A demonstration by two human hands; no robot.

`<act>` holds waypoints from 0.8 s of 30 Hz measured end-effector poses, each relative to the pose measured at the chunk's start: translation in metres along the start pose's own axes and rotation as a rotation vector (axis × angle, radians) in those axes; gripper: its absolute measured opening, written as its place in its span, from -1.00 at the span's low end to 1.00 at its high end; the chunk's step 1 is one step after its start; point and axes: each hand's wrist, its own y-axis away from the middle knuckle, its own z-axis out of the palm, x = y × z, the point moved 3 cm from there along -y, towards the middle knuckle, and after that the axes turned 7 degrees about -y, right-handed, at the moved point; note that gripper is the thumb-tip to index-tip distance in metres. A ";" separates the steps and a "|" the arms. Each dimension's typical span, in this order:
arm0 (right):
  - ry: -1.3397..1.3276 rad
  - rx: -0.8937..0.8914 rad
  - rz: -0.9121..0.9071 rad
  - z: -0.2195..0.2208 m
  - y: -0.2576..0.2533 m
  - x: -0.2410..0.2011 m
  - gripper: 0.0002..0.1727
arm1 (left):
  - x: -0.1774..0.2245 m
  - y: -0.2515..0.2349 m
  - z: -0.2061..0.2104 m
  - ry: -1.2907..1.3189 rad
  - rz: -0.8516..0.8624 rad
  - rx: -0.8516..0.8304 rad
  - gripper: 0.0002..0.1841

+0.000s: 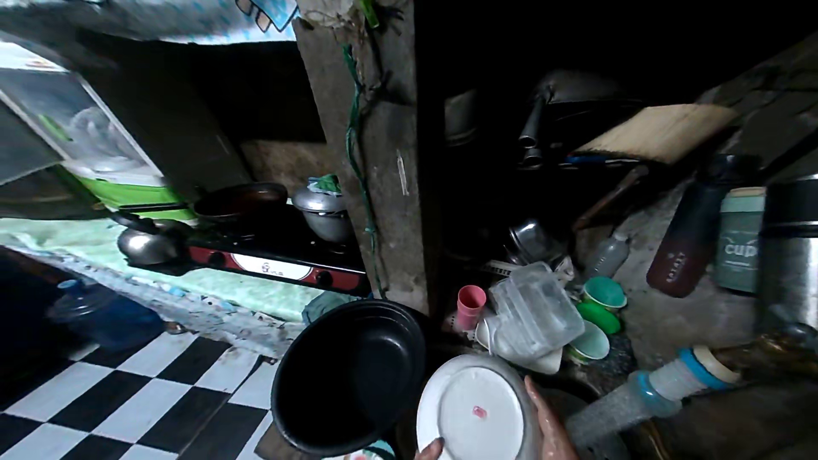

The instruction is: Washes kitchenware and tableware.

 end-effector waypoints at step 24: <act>0.094 -0.048 -0.078 -0.002 0.074 -0.009 -0.37 | 0.008 -0.017 0.029 -0.445 -0.107 0.537 -0.37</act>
